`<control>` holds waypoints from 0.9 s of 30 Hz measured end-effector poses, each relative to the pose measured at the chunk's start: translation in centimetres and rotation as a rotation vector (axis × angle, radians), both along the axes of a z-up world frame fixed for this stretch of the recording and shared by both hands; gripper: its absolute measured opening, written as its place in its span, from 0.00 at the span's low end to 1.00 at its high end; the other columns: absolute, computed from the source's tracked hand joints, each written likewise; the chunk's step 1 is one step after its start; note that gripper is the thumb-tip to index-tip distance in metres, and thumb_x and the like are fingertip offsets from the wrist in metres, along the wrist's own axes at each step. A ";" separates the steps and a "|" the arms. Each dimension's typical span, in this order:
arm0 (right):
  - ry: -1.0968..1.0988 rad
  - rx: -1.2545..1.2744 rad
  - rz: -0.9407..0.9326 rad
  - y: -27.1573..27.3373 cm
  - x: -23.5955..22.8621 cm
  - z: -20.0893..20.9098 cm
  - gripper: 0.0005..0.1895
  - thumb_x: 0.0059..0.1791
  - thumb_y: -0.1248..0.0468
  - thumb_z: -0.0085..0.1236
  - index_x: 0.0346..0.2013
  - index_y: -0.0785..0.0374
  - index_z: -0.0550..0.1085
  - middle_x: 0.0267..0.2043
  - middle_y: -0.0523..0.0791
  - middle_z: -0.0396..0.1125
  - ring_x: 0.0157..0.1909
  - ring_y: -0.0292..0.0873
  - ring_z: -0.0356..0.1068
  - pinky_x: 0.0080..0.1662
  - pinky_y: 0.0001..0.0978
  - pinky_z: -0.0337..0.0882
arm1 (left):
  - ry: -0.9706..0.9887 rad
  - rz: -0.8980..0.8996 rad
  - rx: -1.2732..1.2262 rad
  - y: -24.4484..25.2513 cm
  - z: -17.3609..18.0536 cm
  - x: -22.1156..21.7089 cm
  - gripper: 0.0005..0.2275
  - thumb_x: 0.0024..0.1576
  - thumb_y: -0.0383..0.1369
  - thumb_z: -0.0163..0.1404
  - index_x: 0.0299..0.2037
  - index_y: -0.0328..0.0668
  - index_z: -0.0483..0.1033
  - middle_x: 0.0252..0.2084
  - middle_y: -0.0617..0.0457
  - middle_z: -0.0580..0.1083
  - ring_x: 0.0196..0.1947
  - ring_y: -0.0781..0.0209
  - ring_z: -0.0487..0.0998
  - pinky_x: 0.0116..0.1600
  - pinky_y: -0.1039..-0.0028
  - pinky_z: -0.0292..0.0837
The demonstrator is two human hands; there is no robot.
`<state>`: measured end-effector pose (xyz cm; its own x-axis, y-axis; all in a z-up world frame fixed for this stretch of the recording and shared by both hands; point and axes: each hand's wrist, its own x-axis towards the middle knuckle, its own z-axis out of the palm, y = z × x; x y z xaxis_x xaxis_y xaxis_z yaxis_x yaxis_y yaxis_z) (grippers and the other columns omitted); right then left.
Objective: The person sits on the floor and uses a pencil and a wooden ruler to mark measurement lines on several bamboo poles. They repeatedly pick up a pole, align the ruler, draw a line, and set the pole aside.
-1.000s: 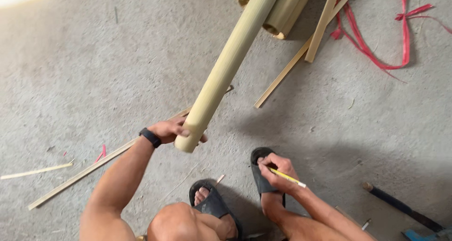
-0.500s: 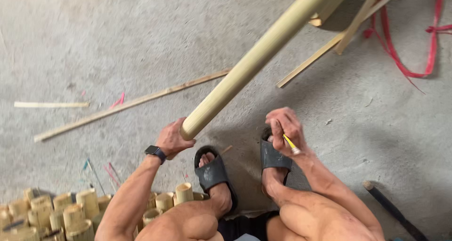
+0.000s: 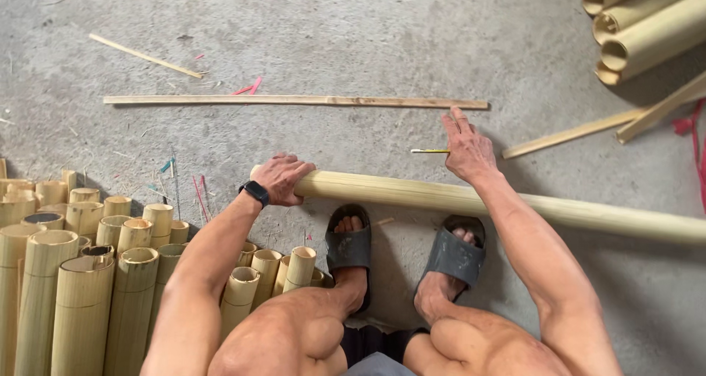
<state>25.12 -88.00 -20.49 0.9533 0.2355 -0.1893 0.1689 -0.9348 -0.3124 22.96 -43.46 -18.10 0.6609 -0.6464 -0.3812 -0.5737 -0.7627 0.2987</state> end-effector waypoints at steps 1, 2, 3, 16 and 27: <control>-0.003 -0.028 -0.003 0.1 0.9 -0.7 0.32 0.49 0.68 0.52 0.69 0.60 0.61 0.75 0.51 0.51 0.60 0.60 0.66 0.51 0.52 0.73 | -0.005 0.053 0.002 0.3 -0.6 0.6 0.29 0.40 0.41 0.63 0.55 0.48 0.71 0.46 0.49 0.76 0.50 0.50 0.76 0.60 0.57 0.66; -0.005 -0.057 -0.004 0.1 1.7 -1.2 0.33 0.50 0.66 0.53 0.70 0.60 0.59 0.77 0.51 0.49 0.60 0.61 0.65 0.51 0.52 0.73 | -0.010 0.108 0.003 0.6 -1.1 0.9 0.29 0.41 0.41 0.63 0.55 0.50 0.72 0.47 0.49 0.75 0.50 0.51 0.75 0.62 0.57 0.64; 0.001 -0.044 -0.008 0.1 2.4 -1.6 0.33 0.49 0.65 0.54 0.70 0.60 0.59 0.75 0.51 0.51 0.59 0.61 0.65 0.51 0.53 0.72 | -0.063 0.189 -0.021 1.0 -1.5 1.2 0.30 0.39 0.40 0.64 0.56 0.52 0.72 0.49 0.48 0.74 0.53 0.49 0.74 0.64 0.56 0.63; 0.607 -0.219 -0.331 -9.1 -1.7 4.8 0.13 0.47 0.62 0.62 0.46 0.58 0.74 0.46 0.49 0.75 0.50 0.50 0.74 0.54 0.46 0.73 | -0.091 1.390 -0.562 7.3 -7.2 -1.5 0.37 0.45 0.43 0.69 0.63 0.35 0.67 0.56 0.38 0.74 0.57 0.47 0.74 0.61 0.61 0.71; 0.199 -0.136 -0.148 -7.8 -8.6 2.2 0.21 0.48 0.58 0.61 0.56 0.35 0.80 0.43 0.46 0.76 0.47 0.50 0.76 0.51 0.42 0.75 | -0.064 1.523 -0.865 8.0 -11.9 0.5 0.33 0.45 0.38 0.68 0.61 0.29 0.73 0.56 0.42 0.77 0.54 0.55 0.79 0.61 0.68 0.74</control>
